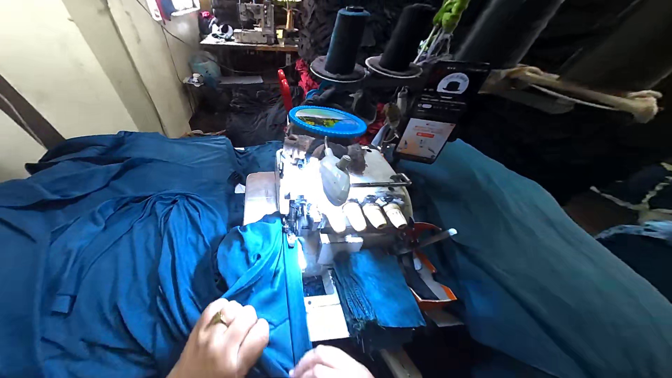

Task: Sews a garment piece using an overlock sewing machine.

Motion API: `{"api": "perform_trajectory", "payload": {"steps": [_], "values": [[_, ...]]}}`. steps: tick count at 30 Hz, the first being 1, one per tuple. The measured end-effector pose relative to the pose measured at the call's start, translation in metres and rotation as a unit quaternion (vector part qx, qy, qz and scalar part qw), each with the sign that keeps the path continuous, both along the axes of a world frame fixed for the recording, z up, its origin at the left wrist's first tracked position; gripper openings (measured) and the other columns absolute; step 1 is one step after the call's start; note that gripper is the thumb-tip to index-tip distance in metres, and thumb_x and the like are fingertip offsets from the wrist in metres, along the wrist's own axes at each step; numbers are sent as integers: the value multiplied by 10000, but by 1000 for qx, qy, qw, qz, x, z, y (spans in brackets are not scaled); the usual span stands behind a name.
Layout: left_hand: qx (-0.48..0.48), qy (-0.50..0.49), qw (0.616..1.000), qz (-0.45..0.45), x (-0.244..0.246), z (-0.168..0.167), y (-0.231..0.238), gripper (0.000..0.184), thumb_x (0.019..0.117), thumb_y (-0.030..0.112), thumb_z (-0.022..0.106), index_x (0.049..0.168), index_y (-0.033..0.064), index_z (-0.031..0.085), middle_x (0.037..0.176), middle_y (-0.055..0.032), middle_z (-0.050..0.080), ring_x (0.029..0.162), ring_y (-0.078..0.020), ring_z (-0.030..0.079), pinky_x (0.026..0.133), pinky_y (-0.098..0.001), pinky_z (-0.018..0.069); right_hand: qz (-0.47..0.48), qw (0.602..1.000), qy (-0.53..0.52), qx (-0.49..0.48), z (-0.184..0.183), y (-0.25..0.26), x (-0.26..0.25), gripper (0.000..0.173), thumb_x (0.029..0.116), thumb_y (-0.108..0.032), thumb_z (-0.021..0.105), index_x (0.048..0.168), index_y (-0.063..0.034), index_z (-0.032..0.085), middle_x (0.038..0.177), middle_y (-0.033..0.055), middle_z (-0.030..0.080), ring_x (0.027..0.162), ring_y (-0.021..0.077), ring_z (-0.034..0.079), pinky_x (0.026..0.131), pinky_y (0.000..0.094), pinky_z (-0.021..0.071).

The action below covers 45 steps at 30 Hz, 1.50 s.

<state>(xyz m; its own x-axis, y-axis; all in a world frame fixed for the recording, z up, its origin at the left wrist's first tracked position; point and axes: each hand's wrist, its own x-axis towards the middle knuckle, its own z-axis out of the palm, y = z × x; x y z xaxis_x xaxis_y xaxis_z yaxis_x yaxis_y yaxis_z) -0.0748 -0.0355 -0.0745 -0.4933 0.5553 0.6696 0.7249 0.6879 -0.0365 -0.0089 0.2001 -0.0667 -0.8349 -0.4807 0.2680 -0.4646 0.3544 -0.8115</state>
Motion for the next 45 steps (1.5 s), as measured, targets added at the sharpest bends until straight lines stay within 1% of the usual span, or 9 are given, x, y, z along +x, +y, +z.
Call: {"api": "perform_trajectory", "payload": {"steps": [8,20,24,26,28,35,39,41,45], "values": [[-82,-263,959,-60,13,57,21,244,952,288,694,939,46,725,872,-140,693,829,-334,690,752,-504,540,-32,995,99,10,-4,2,-54,164,948,-28,650,1018,-69,793,1129,68,762,1114,158,691,998,307,522],[18,-117,989,92,-25,28,66,184,933,188,603,897,110,766,856,-98,705,828,-286,696,722,-459,548,-144,982,109,-54,12,14,-41,255,947,27,624,1190,30,703,1102,173,716,969,145,683,896,255,556],[125,-182,967,130,-78,45,51,270,955,296,588,1027,90,747,1040,-106,715,1007,-290,698,856,-521,579,-338,917,209,-21,35,70,-53,149,1006,-84,582,1101,-64,696,1041,22,720,954,48,682,849,227,591],[115,-259,945,165,-98,41,50,343,960,258,688,1220,32,686,1194,-189,679,1123,-384,661,952,-588,528,-449,862,234,31,38,95,-69,207,1000,-124,570,1099,-4,705,1005,84,711,882,89,684,778,249,595],[116,-265,939,187,-108,39,46,252,931,163,741,1147,36,715,1133,-195,704,1059,-398,685,919,-597,532,-490,842,207,92,35,110,-87,272,998,-131,561,1198,-3,692,1077,143,694,948,184,688,835,342,591],[187,-168,941,225,-97,26,17,79,895,62,737,957,18,713,887,-156,688,831,-338,693,751,-551,561,-438,860,226,131,14,130,-111,176,939,-104,617,1041,-2,718,1102,178,654,1038,292,650,891,457,562],[151,-167,960,165,-92,28,25,265,900,30,705,1165,26,702,1114,-214,672,954,-382,693,821,-556,581,-378,881,258,-123,20,137,-90,162,1047,-125,506,1138,-123,640,1142,-35,718,1099,81,674,973,277,566],[28,-167,976,139,-92,37,28,258,926,96,677,1148,191,768,1198,-202,667,1036,-383,686,866,-549,572,-339,873,291,-196,32,123,-78,170,1089,-207,463,1157,-298,589,1108,-136,733,1086,70,697,984,279,569],[-48,-149,976,149,-100,43,18,113,933,164,720,1023,131,780,1061,-130,710,996,-350,700,844,-557,575,-296,930,190,-108,37,59,-58,187,1099,-210,455,1209,-181,603,1018,-74,685,798,-26,650,700,163,568]]}}
